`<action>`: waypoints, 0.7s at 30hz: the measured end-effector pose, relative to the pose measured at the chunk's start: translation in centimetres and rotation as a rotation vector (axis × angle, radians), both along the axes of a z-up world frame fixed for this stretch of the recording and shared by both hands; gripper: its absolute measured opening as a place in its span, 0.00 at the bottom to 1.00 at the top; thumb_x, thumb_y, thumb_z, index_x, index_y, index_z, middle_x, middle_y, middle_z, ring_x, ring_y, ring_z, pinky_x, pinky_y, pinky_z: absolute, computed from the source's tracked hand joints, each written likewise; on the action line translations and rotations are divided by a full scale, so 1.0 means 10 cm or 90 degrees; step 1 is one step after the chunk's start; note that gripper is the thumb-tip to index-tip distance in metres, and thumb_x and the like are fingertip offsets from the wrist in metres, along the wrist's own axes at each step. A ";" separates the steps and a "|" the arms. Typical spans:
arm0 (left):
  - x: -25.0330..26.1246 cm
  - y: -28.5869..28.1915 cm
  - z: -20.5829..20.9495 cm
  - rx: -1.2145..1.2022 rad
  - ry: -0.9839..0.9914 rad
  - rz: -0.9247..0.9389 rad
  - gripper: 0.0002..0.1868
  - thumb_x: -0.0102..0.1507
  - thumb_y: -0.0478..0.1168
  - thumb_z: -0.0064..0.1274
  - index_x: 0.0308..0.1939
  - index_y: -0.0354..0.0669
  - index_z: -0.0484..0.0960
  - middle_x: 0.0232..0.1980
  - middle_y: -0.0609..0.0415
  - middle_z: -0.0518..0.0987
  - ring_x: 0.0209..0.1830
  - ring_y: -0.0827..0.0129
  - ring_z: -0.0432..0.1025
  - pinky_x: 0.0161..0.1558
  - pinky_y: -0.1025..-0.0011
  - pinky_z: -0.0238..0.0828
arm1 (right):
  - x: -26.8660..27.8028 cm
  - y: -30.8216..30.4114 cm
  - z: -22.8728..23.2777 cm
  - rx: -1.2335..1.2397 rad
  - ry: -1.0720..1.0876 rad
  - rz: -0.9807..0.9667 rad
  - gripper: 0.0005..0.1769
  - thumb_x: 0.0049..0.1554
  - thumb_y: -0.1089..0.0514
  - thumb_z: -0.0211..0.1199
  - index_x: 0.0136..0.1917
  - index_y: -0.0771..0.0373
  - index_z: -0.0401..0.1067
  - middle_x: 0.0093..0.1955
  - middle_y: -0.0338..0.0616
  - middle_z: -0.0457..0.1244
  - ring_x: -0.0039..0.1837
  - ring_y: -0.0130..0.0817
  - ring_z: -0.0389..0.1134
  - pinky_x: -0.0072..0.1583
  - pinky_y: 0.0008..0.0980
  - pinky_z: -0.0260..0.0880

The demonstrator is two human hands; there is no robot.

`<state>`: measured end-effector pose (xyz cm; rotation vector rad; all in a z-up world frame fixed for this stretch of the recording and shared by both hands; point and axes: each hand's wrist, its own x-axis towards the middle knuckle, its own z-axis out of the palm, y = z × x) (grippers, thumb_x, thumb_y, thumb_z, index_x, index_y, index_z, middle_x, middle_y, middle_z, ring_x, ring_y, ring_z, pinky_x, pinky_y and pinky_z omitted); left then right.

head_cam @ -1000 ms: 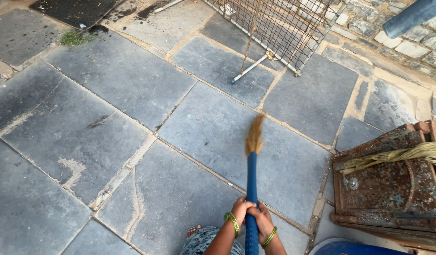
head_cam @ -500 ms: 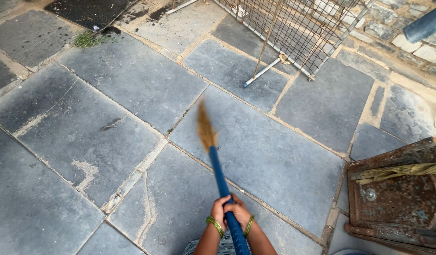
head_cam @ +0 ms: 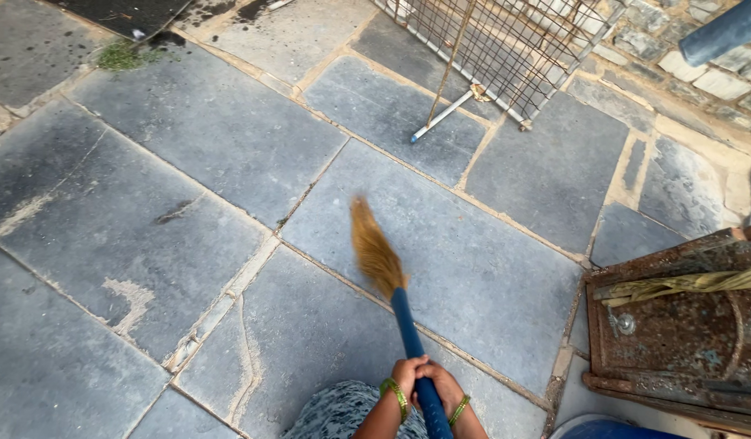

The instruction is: The person sweeps the stone floor with a long-handled broom, moving across the area and pushing debris near a blue drum and a metal cage.

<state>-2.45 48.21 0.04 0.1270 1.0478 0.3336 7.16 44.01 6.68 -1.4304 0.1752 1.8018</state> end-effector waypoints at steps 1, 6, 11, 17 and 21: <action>0.04 0.00 0.02 0.039 0.048 -0.041 0.14 0.60 0.50 0.61 0.32 0.44 0.80 0.24 0.56 0.74 0.17 0.70 0.65 0.17 0.70 0.55 | 0.03 -0.04 0.00 -0.022 -0.011 -0.023 0.21 0.52 0.63 0.58 0.59 0.61 0.61 0.37 0.53 0.63 0.29 0.41 0.65 0.30 0.36 0.70; 0.11 0.05 0.15 0.125 0.038 -0.069 0.14 0.61 0.47 0.62 0.31 0.39 0.80 0.24 0.56 0.75 0.15 0.72 0.66 0.16 0.72 0.58 | 0.05 -0.03 0.00 0.002 -0.111 -0.089 0.21 0.51 0.64 0.58 0.59 0.64 0.64 0.35 0.52 0.62 0.28 0.41 0.65 0.29 0.39 0.69; 0.11 0.25 0.27 0.164 -0.057 -0.009 0.14 0.59 0.43 0.59 0.43 0.36 0.82 0.36 0.50 0.82 0.32 0.67 0.78 0.35 0.71 0.77 | -0.18 0.15 0.31 0.091 -0.234 -0.151 0.26 0.49 0.65 0.60 0.62 0.68 0.69 0.35 0.49 0.64 0.30 0.36 0.65 0.31 0.34 0.67; -0.08 0.41 0.23 0.287 -0.027 0.074 0.23 0.58 0.43 0.58 0.53 0.32 0.80 0.43 0.47 0.81 0.40 0.64 0.77 0.43 0.68 0.77 | -0.42 0.41 0.74 0.130 -0.201 -0.131 0.45 0.45 0.68 0.58 0.77 0.59 0.55 0.44 0.53 0.67 0.34 0.37 0.69 0.34 0.35 0.72; -0.32 0.51 0.17 0.242 0.076 0.113 0.24 0.57 0.46 0.56 0.53 0.36 0.79 0.42 0.48 0.81 0.39 0.61 0.76 0.44 0.63 0.77 | -0.54 0.59 0.57 0.189 -0.194 0.017 0.54 0.44 0.69 0.62 0.81 0.61 0.46 0.52 0.61 0.68 0.37 0.41 0.72 0.37 0.36 0.75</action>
